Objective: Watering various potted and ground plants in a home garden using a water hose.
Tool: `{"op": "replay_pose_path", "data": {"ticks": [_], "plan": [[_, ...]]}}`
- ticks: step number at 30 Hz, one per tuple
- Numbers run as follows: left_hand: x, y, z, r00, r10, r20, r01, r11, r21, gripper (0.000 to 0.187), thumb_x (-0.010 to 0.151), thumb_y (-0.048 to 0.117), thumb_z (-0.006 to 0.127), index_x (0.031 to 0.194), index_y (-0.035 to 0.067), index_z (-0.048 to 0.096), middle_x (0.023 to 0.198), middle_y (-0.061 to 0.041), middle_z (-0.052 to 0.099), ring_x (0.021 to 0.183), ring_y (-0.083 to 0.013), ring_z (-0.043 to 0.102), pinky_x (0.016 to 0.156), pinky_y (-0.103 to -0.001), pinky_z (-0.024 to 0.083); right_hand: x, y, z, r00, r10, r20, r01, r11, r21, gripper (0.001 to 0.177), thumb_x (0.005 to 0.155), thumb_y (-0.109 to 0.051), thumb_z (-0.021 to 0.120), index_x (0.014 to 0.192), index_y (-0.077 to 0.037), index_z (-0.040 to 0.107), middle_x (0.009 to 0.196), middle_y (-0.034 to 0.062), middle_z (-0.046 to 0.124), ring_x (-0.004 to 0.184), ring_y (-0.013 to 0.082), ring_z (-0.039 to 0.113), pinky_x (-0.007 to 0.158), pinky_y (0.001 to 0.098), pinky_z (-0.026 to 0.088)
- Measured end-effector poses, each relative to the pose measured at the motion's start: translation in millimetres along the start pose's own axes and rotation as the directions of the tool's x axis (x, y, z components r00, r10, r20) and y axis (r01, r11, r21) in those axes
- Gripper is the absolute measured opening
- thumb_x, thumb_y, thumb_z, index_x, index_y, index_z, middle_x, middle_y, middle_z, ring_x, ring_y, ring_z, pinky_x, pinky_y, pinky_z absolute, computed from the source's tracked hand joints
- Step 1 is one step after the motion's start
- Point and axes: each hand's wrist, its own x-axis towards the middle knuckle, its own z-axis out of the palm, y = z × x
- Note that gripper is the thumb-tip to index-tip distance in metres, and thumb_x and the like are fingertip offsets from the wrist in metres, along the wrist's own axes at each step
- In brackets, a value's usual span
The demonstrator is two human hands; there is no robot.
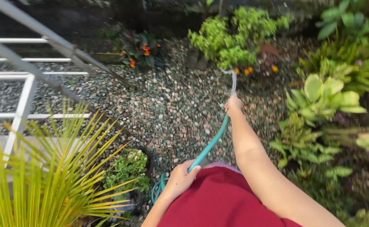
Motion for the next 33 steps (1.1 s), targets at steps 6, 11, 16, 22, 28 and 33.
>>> {"op": "replay_pose_path", "data": {"ticks": [6,11,16,22,28,33], "plan": [[-1,-16,10,0.996,0.056,0.064,-0.065,0.988,0.142,0.038,0.094,0.036,0.065,0.126,0.017,0.071,0.084,-0.015,0.076,0.079,-0.0292,0.074,0.074,-0.040,0.057,2,30,-39,0.993,-0.079,-0.087,0.090,0.988,0.127,0.045,0.100,-0.044,0.049,0.074,-0.008,0.052,0.050,0.0051,0.046,0.037,0.0202,0.044,0.036,0.0382,0.035],[-5,6,1,0.980,-0.064,0.189,0.014,0.967,0.253,0.038,0.093,0.038,0.063,0.127,0.021,0.070,0.084,-0.017,0.075,0.081,-0.0340,0.074,0.075,-0.042,0.056,-15,36,-50,0.988,-0.106,-0.111,0.116,0.990,0.086,0.045,0.098,-0.043,0.053,0.072,-0.007,0.054,0.052,0.0048,0.050,0.037,0.0208,0.046,0.036,0.0388,0.037],[0,0,5,0.959,0.033,0.281,-0.112,0.956,0.270,0.036,0.094,0.036,0.064,0.125,0.020,0.071,0.088,-0.018,0.075,0.086,-0.0361,0.074,0.076,-0.042,0.056,-23,60,-68,0.989,-0.075,-0.126,0.062,0.993,-0.101,0.046,0.094,-0.042,0.054,0.067,-0.005,0.054,0.054,0.0069,0.053,0.038,0.0221,0.049,0.036,0.0397,0.038],[10,10,12,0.914,0.075,0.398,-0.203,0.935,0.290,0.036,0.094,0.033,0.063,0.127,0.019,0.070,0.094,-0.018,0.075,0.090,-0.0362,0.074,0.079,-0.042,0.057,-31,86,-108,0.969,-0.100,-0.228,0.025,0.950,-0.310,0.058,0.096,-0.050,0.049,0.059,-0.008,0.061,0.053,0.0070,0.060,0.041,0.0229,0.055,0.041,0.0378,0.038],[25,29,34,0.889,0.076,0.452,-0.255,0.901,0.351,0.037,0.093,0.035,0.065,0.126,0.021,0.070,0.096,-0.017,0.076,0.092,-0.0354,0.074,0.080,-0.042,0.056,-6,72,-195,0.924,-0.024,-0.381,0.092,0.983,0.161,0.055,0.097,-0.050,0.048,0.062,-0.007,0.051,0.049,0.0086,0.048,0.036,0.0258,0.050,0.035,0.0418,0.039],[37,56,59,0.893,-0.056,0.447,-0.165,0.883,0.440,0.038,0.094,0.039,0.062,0.129,0.025,0.069,0.084,-0.016,0.074,0.079,-0.0331,0.074,0.077,-0.041,0.057,-24,79,-288,0.858,0.151,-0.491,0.038,0.935,0.353,0.057,0.100,-0.051,0.043,0.066,-0.005,0.049,0.048,0.0100,0.048,0.035,0.0268,0.047,0.036,0.0425,0.037]]}}
